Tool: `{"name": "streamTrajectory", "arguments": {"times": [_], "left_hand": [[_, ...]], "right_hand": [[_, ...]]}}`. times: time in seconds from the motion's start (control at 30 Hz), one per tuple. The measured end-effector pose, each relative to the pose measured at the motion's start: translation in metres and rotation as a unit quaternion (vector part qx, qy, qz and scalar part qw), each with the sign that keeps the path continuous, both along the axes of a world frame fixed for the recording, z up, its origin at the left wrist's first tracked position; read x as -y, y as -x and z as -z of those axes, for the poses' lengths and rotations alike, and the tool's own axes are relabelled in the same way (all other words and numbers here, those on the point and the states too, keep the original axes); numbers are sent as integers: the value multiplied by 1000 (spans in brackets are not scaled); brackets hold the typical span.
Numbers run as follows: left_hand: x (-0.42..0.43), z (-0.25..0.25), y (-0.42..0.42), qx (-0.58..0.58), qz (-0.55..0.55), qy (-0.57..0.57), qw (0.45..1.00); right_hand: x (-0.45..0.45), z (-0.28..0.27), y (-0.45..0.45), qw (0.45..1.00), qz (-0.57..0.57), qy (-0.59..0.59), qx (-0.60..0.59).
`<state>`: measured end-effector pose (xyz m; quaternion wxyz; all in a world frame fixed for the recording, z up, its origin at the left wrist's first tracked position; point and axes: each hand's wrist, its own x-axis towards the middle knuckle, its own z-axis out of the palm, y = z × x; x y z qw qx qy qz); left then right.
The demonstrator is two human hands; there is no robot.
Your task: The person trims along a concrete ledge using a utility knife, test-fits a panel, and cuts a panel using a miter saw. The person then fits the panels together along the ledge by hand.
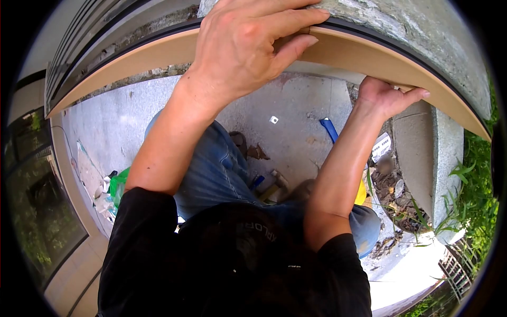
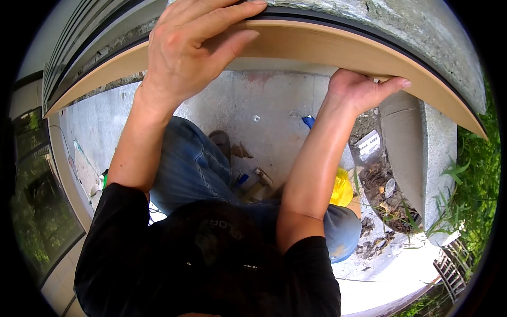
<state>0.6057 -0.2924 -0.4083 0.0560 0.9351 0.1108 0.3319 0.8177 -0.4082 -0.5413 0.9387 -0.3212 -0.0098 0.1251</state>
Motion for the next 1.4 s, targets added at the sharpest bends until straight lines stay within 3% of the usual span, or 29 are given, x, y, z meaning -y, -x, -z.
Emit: {"name": "streamTrajectory", "arguments": {"times": [0.67,0.97,1.07,1.27,1.33,1.4], "left_hand": [[3,3,0,-26,-19,-35,999],[0,9,-1,26,11,-20,999],[2,4,-1,-21,-8,-50,999],[1,7,2,11,5,-21,1000],[6,-6,2,-84,-36,-2,996],[-1,2,-3,-47,-25,-18,998]], "right_hand": [[3,7,-3,1000,-13,-17,20],[2,9,-8,1000,-5,12,25],[2,10,-8,1000,-3,7,13],[2,10,-5,1000,1,6,23],[3,5,-3,1000,-21,-6,3],[1,5,-5,1000,12,-13,-12]]}}
